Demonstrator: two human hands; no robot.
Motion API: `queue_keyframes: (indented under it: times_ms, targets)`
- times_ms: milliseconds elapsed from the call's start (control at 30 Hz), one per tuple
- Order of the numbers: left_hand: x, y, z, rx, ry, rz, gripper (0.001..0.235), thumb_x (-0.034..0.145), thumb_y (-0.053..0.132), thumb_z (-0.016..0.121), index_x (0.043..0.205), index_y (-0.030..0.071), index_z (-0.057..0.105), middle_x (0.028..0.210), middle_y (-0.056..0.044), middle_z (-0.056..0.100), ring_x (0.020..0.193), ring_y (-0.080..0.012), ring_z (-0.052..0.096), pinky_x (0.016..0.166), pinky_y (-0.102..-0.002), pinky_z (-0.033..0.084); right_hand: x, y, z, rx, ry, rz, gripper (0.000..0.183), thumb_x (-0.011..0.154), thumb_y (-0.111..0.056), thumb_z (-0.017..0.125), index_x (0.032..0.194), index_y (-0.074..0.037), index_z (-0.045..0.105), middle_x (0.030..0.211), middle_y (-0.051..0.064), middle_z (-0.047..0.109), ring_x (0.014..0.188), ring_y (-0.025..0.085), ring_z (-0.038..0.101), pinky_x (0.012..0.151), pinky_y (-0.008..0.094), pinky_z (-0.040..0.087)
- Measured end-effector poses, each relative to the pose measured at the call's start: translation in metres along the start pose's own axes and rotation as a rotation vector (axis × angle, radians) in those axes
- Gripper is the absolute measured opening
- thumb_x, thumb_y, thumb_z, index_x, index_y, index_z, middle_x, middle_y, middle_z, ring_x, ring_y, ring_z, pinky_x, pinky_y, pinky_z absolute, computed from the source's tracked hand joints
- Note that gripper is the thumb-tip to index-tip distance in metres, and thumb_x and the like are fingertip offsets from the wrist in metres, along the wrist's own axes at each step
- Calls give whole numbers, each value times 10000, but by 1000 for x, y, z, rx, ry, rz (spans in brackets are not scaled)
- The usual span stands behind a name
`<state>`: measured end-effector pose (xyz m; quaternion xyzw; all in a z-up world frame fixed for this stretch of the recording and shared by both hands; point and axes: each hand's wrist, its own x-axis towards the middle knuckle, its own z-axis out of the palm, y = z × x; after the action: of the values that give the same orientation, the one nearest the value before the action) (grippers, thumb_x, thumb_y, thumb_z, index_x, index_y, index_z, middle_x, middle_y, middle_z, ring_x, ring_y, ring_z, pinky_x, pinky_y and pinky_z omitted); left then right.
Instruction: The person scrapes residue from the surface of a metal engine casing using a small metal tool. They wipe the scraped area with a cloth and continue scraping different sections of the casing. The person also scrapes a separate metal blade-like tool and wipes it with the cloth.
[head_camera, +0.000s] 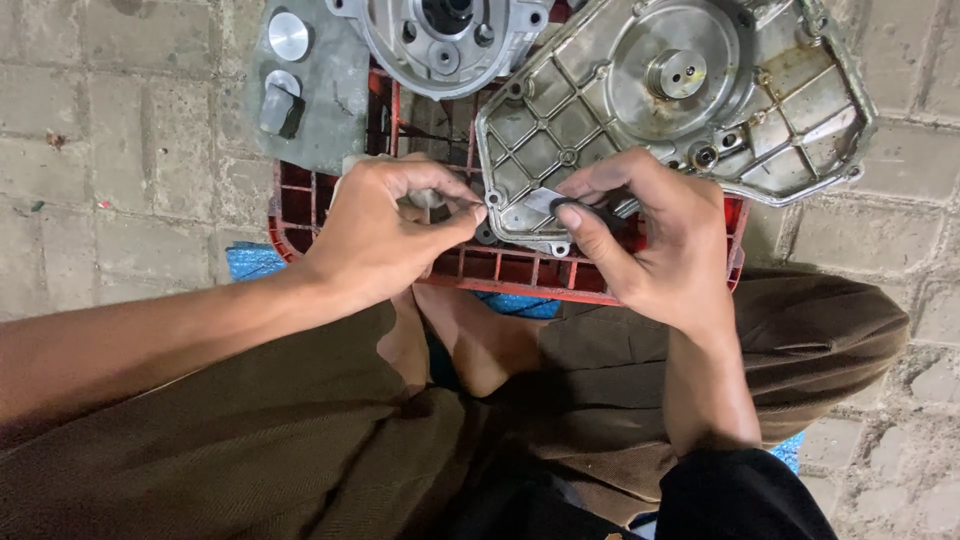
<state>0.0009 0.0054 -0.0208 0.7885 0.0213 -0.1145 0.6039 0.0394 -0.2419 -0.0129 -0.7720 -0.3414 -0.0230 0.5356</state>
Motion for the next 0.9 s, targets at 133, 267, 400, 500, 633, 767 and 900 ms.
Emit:
queue_keyframes:
  times_ms: [133, 267, 400, 500, 633, 767, 900]
  targets:
    - [3, 12, 6, 18, -15, 71, 170, 833, 61, 822, 931, -60, 755, 795, -155, 693, 439, -134, 632, 356, -207, 511, 0, -5, 1, -2, 6, -4, 113, 915, 93, 753, 1010, 98, 692, 786, 225, 706, 729, 373, 737, 693, 430, 598]
    - [5, 34, 8, 217, -95, 248, 108, 760, 10, 803, 830, 23, 721, 873, -82, 733, 634, -99, 630, 497, -177, 521, -3, -12, 1, -41, 9, 80, 175, 877, 95, 780, 975, 79, 637, 953, 156, 759, 706, 193, 674, 701, 269, 507]
    - [0, 28, 4, 261, -47, 148, 67, 827, 38, 742, 868, -9, 720, 767, -96, 747, 419, -90, 557, 316, -179, 424, -2, -11, 0, -21, 19, 101, 181, 875, 79, 774, 968, 60, 620, 957, 139, 762, 715, 181, 680, 698, 262, 510]
    - [-4, 21, 0, 381, -34, 71, 169, 830, 123, 768, 967, 34, 722, 836, -72, 777, 624, -126, 731, 512, -213, 600, -2, -13, 0, -13, 49, 142, 176, 877, 75, 765, 983, 68, 624, 935, 130, 752, 702, 171, 655, 694, 260, 508]
    - [-5, 31, 2, 417, -90, -99, 328, 798, 245, 795, 1059, 55, 737, 790, -59, 778, 341, -88, 517, 324, -261, 434, -9, -3, 4, 109, 97, 172, 195, 899, 111, 726, 1032, 76, 588, 1018, 162, 720, 801, 184, 654, 792, 271, 544]
    - [-6, 39, 7, 265, -198, -459, 541, 813, 198, 801, 1321, 100, 645, 1005, -135, 805, 330, -130, 577, 273, -226, 480, -11, 0, 6, 290, 151, 191, 230, 944, 129, 669, 1120, 66, 537, 1035, 158, 673, 912, 223, 694, 873, 283, 575]
    - [-6, 32, 10, 262, -166, -535, 554, 849, 237, 800, 1358, 79, 651, 758, -159, 785, 336, -135, 569, 273, -227, 464, -12, -3, 5, 437, 228, 205, 306, 978, 155, 638, 1182, 41, 440, 1033, 195, 683, 947, 300, 774, 877, 278, 621]
